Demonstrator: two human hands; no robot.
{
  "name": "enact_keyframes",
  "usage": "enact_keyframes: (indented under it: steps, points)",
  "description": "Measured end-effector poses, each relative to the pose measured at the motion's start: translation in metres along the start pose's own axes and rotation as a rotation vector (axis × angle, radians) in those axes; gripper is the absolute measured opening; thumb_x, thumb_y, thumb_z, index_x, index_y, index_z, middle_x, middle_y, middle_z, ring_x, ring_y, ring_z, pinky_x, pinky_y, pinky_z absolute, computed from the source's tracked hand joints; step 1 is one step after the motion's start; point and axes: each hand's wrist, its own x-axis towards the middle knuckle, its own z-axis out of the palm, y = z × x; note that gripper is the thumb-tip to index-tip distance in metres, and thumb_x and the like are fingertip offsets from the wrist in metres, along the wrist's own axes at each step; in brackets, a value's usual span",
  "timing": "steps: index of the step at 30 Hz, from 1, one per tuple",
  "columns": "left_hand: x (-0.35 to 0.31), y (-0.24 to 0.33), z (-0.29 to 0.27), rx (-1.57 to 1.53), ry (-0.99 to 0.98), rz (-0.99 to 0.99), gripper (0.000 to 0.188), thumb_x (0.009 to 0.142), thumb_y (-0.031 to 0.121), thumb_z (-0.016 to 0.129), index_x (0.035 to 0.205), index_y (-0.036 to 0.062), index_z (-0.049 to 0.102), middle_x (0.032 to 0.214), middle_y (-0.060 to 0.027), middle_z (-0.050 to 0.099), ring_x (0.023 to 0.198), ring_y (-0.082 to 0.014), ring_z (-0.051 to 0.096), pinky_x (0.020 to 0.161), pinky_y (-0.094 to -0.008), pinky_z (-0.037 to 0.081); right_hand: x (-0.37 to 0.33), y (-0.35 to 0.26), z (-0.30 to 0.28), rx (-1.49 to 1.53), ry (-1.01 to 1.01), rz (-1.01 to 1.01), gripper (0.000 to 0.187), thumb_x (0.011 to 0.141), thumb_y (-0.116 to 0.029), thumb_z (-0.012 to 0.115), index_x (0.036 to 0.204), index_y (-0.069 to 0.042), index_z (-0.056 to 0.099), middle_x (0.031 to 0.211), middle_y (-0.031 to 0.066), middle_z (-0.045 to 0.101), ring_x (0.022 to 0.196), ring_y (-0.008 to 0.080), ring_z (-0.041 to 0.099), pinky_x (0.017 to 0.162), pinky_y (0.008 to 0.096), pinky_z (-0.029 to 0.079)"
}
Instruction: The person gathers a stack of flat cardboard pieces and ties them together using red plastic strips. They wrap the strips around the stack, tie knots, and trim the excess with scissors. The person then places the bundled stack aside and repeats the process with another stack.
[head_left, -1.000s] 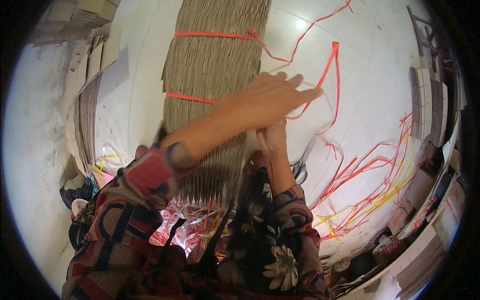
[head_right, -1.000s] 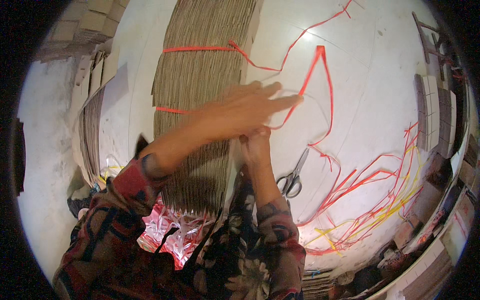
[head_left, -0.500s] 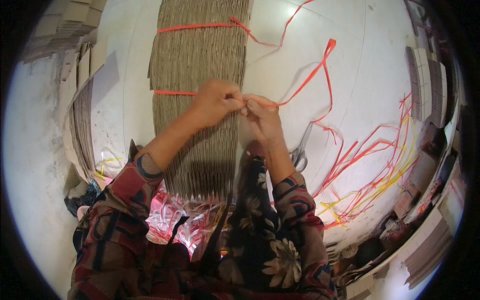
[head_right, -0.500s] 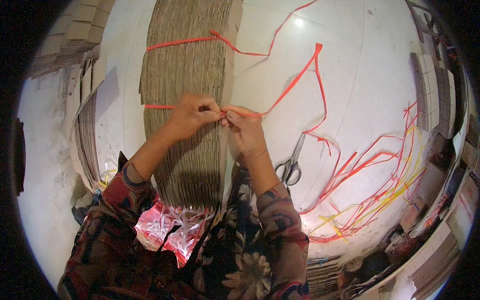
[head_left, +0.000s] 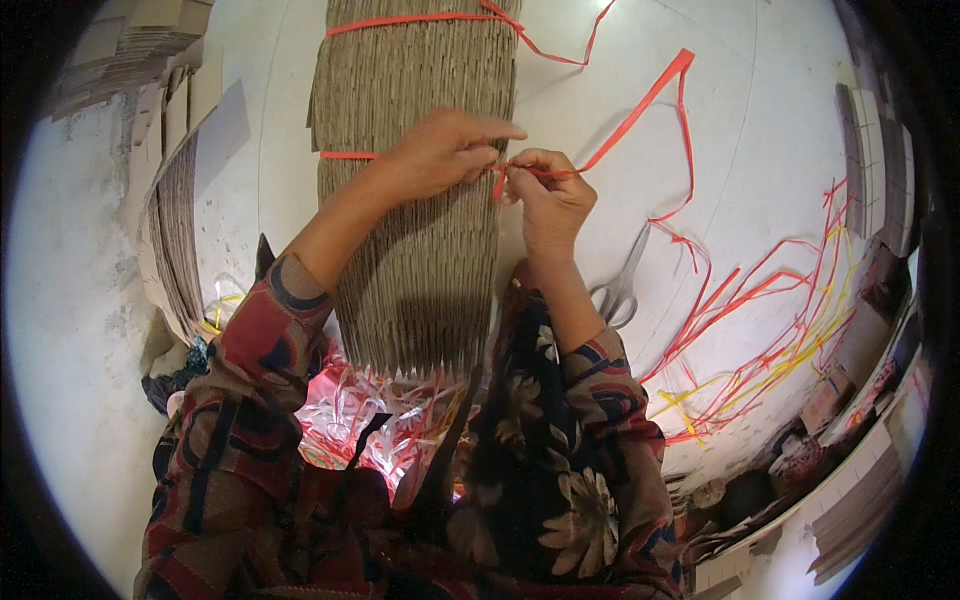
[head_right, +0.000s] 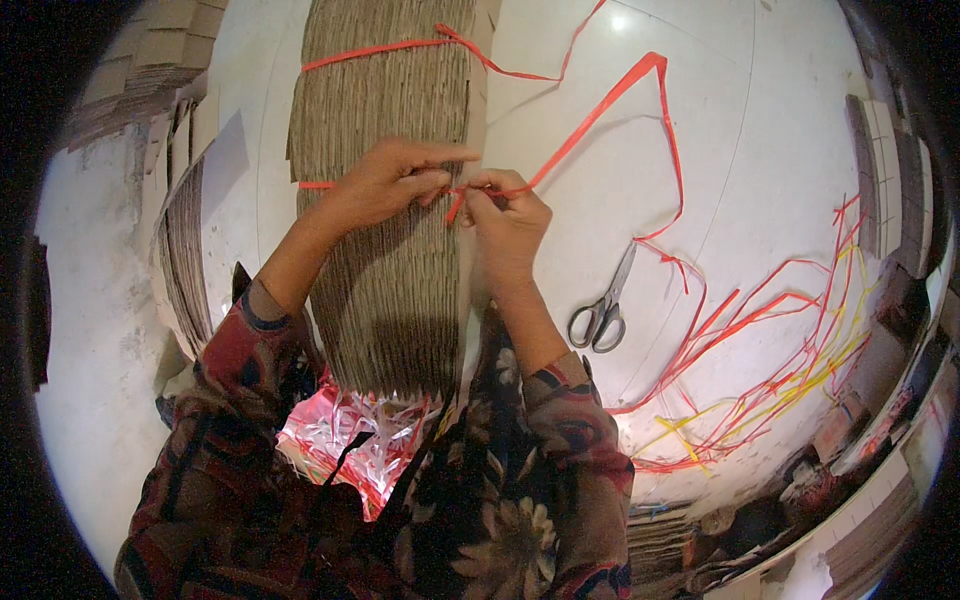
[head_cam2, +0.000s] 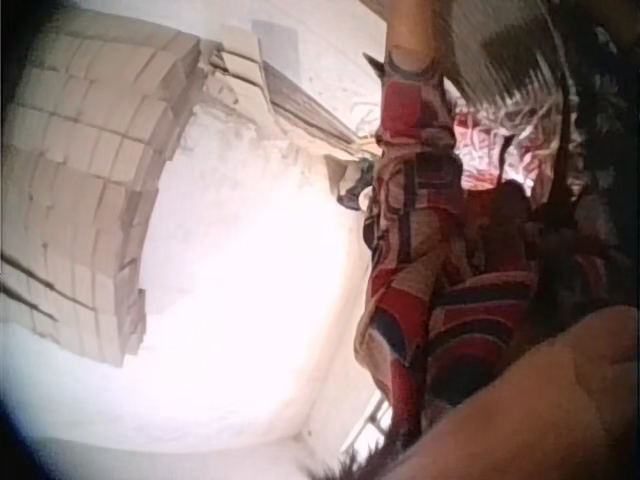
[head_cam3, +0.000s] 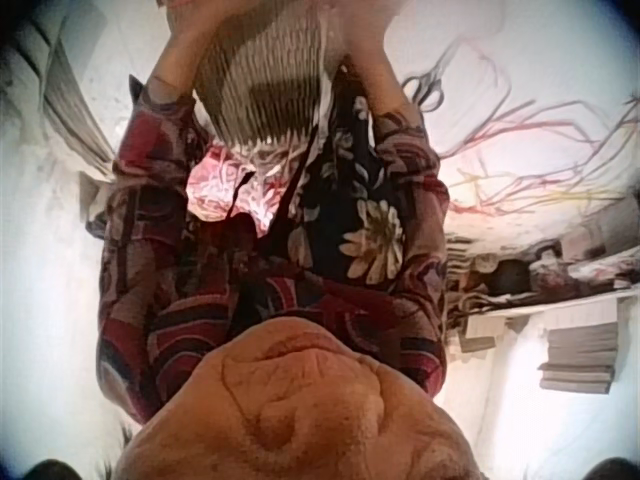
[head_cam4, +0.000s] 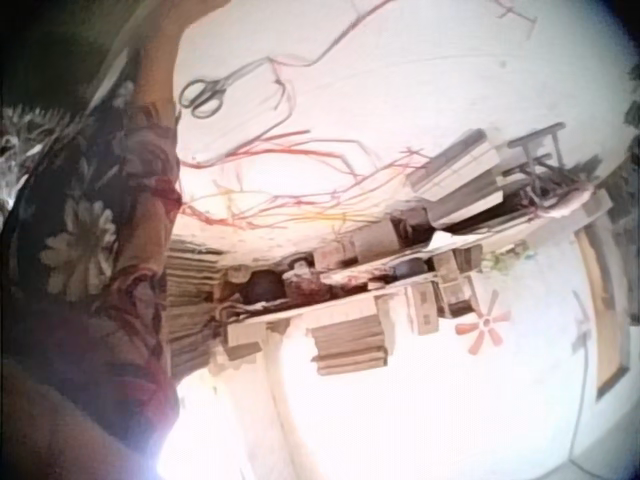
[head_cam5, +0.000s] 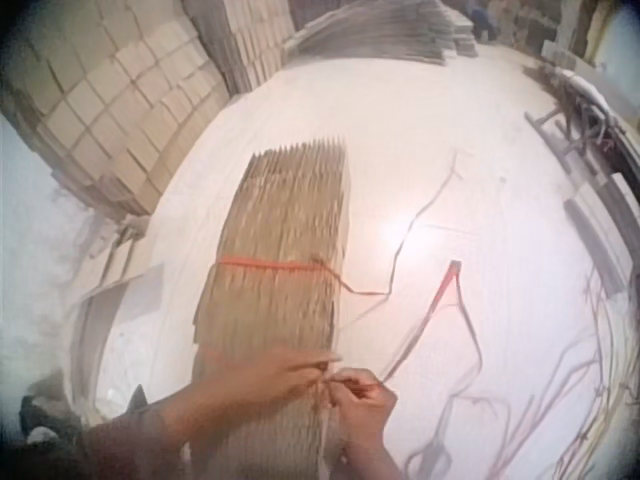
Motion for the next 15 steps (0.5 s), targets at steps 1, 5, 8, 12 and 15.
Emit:
enact_keyframes:
  steps: [1, 5, 8, 12, 15]
  points:
    - [0.002, -0.004, 0.003, 0.111, 0.010, 0.065, 0.025, 0.086, 0.015, 0.054, 0.108, 0.0063, 0.063, 0.073, -0.0037, 0.062, 0.060, -0.0097, 0.054, 0.053, -0.0284, 0.045, -0.001, -0.001, 0.004, -0.066, 0.024, -0.041, 0.007, 0.076, 0.007, 0.060, 0.081, 0.002, 0.060, 0.071, 0.0059, 0.061, 0.053, 0.0094, 0.054, 0.049, 0.0220, 0.045]
    - [0.012, -0.005, 0.011, 0.345, 0.012, 0.148, 0.020, 0.078, 0.015, 0.058, 0.095, 0.0059, 0.066, 0.080, -0.0137, 0.064, 0.074, -0.0303, 0.060, 0.067, -0.0381, 0.046, -0.001, 0.003, 0.003, -0.145, 0.101, -0.112, 0.005, 0.077, 0.005, 0.060, 0.079, 0.000, 0.059, 0.068, 0.0044, 0.059, 0.053, 0.0080, 0.053, 0.046, 0.0212, 0.043]
    - [0.012, -0.025, 0.012, 0.308, 0.006, 0.205, 0.019, 0.078, 0.016, 0.059, 0.093, 0.0056, 0.066, 0.081, -0.0129, 0.063, 0.073, -0.0288, 0.059, 0.066, -0.0383, 0.045, 0.006, 0.025, -0.003, -0.321, 0.085, -0.259, 0.005, 0.076, 0.005, 0.061, 0.079, 0.001, 0.059, 0.067, 0.0045, 0.058, 0.053, 0.0076, 0.053, 0.045, 0.0205, 0.041]
    - [0.012, -0.013, 0.007, 0.086, -0.080, 0.082, 0.014, 0.080, 0.012, 0.056, 0.088, 0.0012, 0.062, 0.072, -0.0083, 0.059, 0.066, -0.0173, 0.053, 0.061, -0.0297, 0.041, 0.005, 0.012, -0.002, 0.027, 0.041, -0.067, 0.004, 0.074, 0.005, 0.062, 0.076, 0.002, 0.059, 0.064, 0.0044, 0.058, 0.052, 0.0080, 0.052, 0.045, 0.0213, 0.041]
    - [0.014, -0.006, 0.005, 0.105, -0.122, 0.003, 0.012, 0.081, 0.010, 0.056, 0.085, -0.0009, 0.058, 0.069, -0.0046, 0.055, 0.064, -0.0119, 0.048, 0.060, -0.0263, 0.039, 0.006, 0.011, -0.007, 0.078, -0.017, -0.095, 0.003, 0.074, 0.005, 0.062, 0.076, 0.003, 0.059, 0.063, 0.0045, 0.057, 0.052, 0.0079, 0.051, 0.045, 0.0212, 0.041]
